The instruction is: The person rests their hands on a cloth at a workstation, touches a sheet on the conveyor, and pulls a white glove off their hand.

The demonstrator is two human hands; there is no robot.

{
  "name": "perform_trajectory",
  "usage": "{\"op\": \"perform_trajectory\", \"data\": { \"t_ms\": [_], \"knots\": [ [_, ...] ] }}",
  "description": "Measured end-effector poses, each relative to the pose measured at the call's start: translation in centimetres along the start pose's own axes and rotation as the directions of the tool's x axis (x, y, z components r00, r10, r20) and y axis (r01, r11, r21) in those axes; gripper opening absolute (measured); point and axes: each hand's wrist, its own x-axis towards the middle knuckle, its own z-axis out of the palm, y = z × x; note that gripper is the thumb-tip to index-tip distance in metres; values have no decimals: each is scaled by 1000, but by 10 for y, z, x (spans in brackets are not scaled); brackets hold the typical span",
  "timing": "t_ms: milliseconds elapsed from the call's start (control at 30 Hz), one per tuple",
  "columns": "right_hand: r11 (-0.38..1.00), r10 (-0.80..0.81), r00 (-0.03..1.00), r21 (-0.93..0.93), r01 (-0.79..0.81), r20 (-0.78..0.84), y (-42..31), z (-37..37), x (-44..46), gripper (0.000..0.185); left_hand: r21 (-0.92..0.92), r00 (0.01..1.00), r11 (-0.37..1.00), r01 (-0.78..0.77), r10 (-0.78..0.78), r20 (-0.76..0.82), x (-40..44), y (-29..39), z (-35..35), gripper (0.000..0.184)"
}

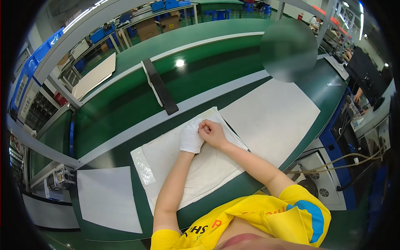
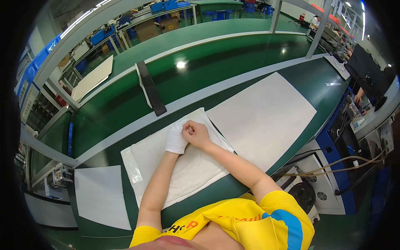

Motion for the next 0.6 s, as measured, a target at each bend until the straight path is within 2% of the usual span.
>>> {"op": "perform_trajectory", "data": {
  "t_ms": [233,600],
  "knots": [
    [1000,-20,1000,-9,20,6,0,-1,0,10,78,1000,997,0,-2,19,0,-3,3,5],
    [1000,1,1000,1,-1,7,-2,-1,0,10,24,1000,1000,-6,6,21,1,4,-2,4]
  ]
}}
